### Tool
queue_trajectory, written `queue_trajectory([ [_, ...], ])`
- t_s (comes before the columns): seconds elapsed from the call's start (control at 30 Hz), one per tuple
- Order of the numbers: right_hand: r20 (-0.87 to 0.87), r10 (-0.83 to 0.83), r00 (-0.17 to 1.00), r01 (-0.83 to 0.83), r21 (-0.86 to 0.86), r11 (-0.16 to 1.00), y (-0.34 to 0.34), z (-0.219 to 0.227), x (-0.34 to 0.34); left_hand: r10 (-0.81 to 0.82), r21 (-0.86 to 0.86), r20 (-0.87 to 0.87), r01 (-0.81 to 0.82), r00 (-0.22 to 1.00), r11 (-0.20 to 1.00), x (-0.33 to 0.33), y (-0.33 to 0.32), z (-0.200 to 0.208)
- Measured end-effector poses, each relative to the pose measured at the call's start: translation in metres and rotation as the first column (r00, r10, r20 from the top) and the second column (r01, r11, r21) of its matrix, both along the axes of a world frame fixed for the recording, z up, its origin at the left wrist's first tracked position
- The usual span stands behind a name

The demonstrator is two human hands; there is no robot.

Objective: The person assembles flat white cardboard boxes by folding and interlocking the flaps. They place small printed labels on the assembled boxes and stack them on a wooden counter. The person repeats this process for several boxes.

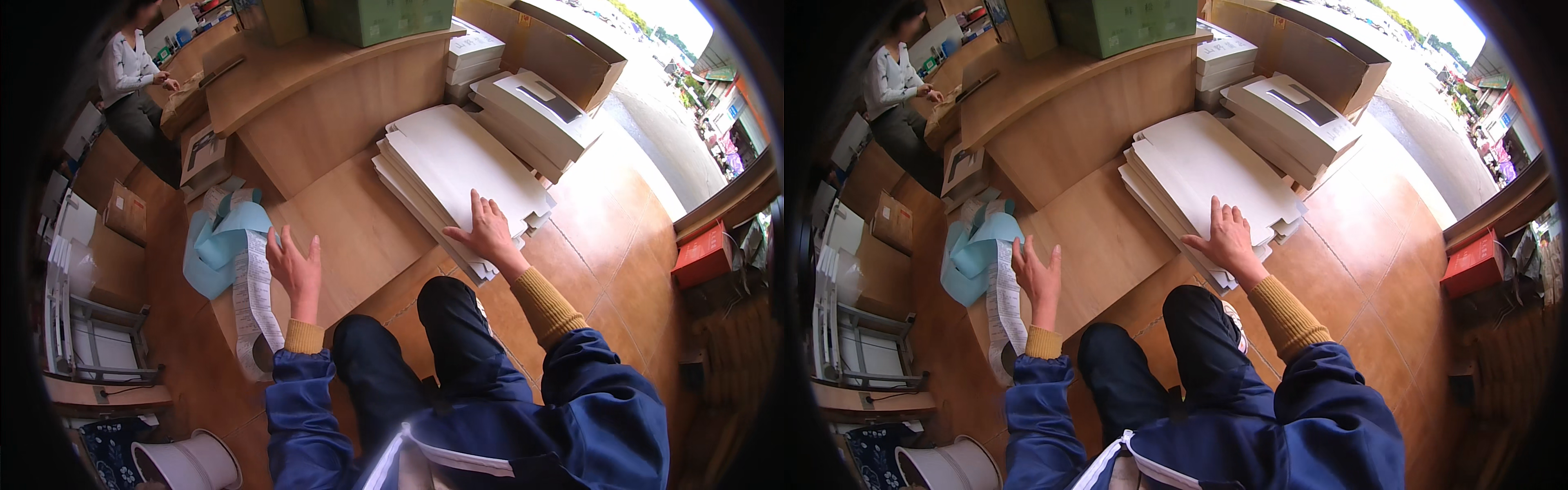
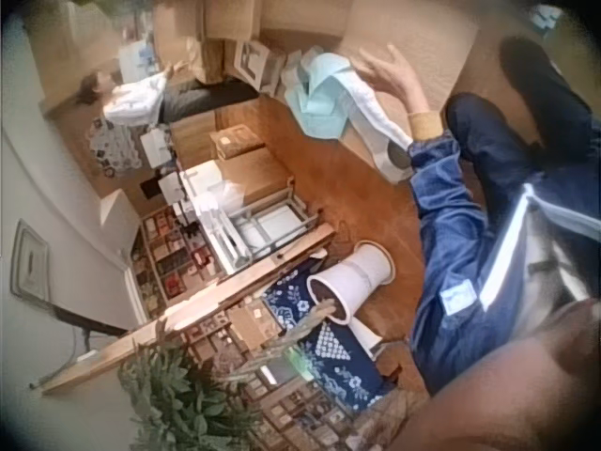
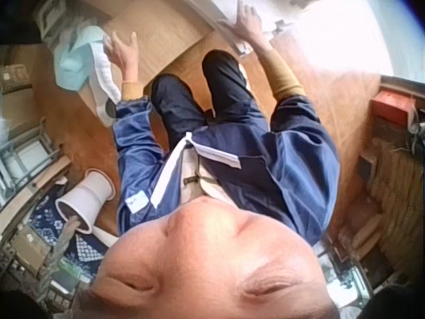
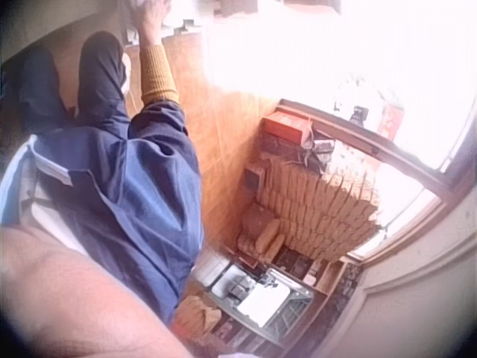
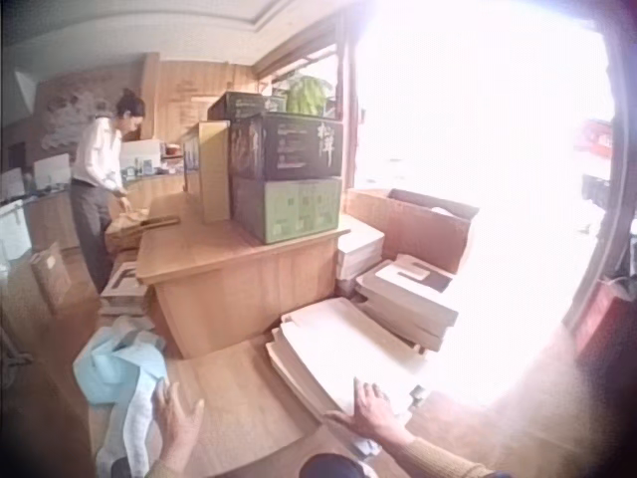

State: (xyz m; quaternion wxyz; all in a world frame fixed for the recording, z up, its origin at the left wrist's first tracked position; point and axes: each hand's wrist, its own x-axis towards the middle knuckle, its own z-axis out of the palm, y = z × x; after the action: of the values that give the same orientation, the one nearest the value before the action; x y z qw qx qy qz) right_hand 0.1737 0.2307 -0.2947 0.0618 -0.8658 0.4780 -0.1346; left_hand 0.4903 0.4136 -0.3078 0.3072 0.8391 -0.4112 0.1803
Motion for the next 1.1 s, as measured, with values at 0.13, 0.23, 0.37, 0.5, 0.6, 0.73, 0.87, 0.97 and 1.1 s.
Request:
queue_trajectory([
  [0.13, -0.178, -0.001, 0.984, -0.026, -0.150, 0.988, 0.025, -0.015, 0.028, -0.247, -0.070, -0.196, 0.237, 0.949, 0.969, -0.078, -0.013, -0.002],
  [0.23, -0.224, 0.113, 0.968, -0.140, -0.108, 0.984, 0.032, 0.018, 0.012, -0.393, -0.130, -0.282, 0.371, 0.876, 0.920, -0.110, -0.014, -0.001],
  [0.37, 0.105, 0.209, 0.972, -0.162, -0.339, 0.927, 0.038, 0.108, -0.048, -0.493, -0.172, -0.289, 0.463, 0.821, 0.870, -0.119, -0.013, 0.021],
  [0.5, 0.489, 0.180, 0.854, -0.176, -0.054, 0.983, 0.052, 0.201, -0.119, -0.528, -0.182, -0.132, 0.503, 0.839, 0.845, -0.133, 0.000, 0.067],
  [0.6, 0.744, 0.110, 0.659, -0.370, 0.194, 0.908, 0.063, 0.240, -0.154, -0.646, -0.117, 0.188, 0.670, 0.740, 0.733, -0.143, 0.019, 0.106],
  [0.73, 0.851, -0.152, 0.503, -0.567, 0.457, 0.685, 0.056, 0.249, -0.159, -0.696, 0.174, 0.505, 0.730, 0.510, 0.661, -0.153, 0.059, 0.135],
  [0.87, 0.820, -0.107, 0.563, -0.659, 0.523, 0.541, 0.046, 0.233, -0.141, -0.718, 0.209, 0.553, 0.763, 0.424, 0.611, -0.153, 0.100, 0.144],
  [0.97, 0.789, -0.086, 0.608, -0.722, 0.596, 0.351, 0.032, 0.226, -0.121, -0.848, 0.058, 0.255, 0.868, 0.465, 0.494, -0.157, 0.126, 0.145],
  [1.1, 0.842, 0.002, 0.540, -0.811, 0.519, 0.270, 0.024, 0.221, -0.096, -0.882, 0.029, 0.189, 0.896, 0.431, 0.444, -0.164, 0.153, 0.143],
])
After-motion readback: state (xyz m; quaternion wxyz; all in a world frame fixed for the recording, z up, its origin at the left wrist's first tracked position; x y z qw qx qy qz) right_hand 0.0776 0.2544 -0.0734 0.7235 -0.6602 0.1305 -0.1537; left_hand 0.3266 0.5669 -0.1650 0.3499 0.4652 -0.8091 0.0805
